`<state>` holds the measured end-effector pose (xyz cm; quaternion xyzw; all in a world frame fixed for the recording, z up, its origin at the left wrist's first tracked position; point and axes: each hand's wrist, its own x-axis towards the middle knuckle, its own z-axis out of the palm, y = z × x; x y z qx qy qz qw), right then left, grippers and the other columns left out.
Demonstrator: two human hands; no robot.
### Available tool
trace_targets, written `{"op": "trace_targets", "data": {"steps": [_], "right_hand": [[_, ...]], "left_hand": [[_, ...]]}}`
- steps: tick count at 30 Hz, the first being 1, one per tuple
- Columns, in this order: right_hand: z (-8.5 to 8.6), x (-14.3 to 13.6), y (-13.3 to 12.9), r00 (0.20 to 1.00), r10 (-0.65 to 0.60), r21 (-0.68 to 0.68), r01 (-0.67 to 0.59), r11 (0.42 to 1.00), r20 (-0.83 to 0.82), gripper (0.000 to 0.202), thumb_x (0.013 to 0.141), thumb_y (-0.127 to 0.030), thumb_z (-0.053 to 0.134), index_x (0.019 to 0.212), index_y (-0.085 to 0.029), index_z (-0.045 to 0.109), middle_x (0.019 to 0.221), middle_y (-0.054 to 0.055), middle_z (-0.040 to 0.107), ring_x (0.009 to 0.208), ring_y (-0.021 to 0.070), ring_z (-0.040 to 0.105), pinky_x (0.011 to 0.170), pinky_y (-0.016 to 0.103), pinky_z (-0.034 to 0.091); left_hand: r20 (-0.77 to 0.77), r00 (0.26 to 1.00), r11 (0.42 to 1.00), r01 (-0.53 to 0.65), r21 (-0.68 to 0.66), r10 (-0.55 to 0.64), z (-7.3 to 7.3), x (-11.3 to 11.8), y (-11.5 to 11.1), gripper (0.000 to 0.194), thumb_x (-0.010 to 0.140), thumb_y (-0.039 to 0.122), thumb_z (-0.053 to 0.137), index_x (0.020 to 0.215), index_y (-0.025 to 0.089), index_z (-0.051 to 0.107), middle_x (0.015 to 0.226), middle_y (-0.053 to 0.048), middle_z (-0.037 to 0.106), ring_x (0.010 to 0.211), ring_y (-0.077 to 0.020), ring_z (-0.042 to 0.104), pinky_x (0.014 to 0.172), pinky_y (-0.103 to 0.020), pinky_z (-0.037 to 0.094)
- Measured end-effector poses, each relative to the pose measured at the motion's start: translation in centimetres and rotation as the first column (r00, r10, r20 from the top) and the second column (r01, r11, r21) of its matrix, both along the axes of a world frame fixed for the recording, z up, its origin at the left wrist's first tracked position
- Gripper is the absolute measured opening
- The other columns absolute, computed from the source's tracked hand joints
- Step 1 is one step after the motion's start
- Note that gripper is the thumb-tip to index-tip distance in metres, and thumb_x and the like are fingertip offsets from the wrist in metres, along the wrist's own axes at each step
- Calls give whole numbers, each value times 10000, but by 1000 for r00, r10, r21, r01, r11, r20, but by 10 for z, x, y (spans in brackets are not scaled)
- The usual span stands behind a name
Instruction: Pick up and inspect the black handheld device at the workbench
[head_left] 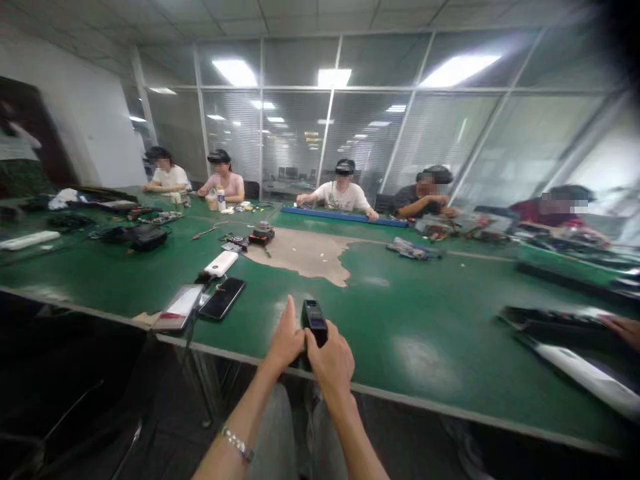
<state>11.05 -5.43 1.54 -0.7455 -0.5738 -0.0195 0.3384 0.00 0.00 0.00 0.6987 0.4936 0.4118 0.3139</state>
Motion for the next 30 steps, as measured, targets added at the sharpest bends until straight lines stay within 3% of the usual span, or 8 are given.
{"op": "trace_targets", "data": {"steps": [8,15,22,30], "right_hand": [[-6,4,-9,996,86,32,-87,996,6,385,874,-402,501,1198,-196,530,964,72,665,902,232,611,768,302,391],[-3,2,3,1000,26,49,-25,998,-10,683,823,-476,558,1347,-62,419,1209,177,597,1114,294,546,896,336,388],[4,3,7,998,60,-12,-60,998,-26,420,858,-482,506,1149,-186,566,937,91,681,886,255,629,758,319,401],[16,6,11,992,92,87,-84,993,-89,439,857,-514,500,1131,-185,598,936,88,686,872,239,630,756,309,415]], "left_hand": [[66,997,999,-31,-19,32,-7,0,3,770,818,168,416,1515,101,96,1573,-96,156,1452,-194,165,1203,-338,120],[99,994,999,-52,0,52,-5,1,3,709,933,486,361,1507,121,159,1552,-133,227,1439,-234,211,1190,-397,173],[65,997,999,-31,11,31,-1,2,1,704,935,537,324,1498,129,209,1512,-144,327,1405,-244,302,1169,-405,227],[131,989,998,-63,-29,66,-1,2,1,737,927,565,323,1511,150,145,1546,-121,255,1429,-230,242,1179,-394,197]]}}
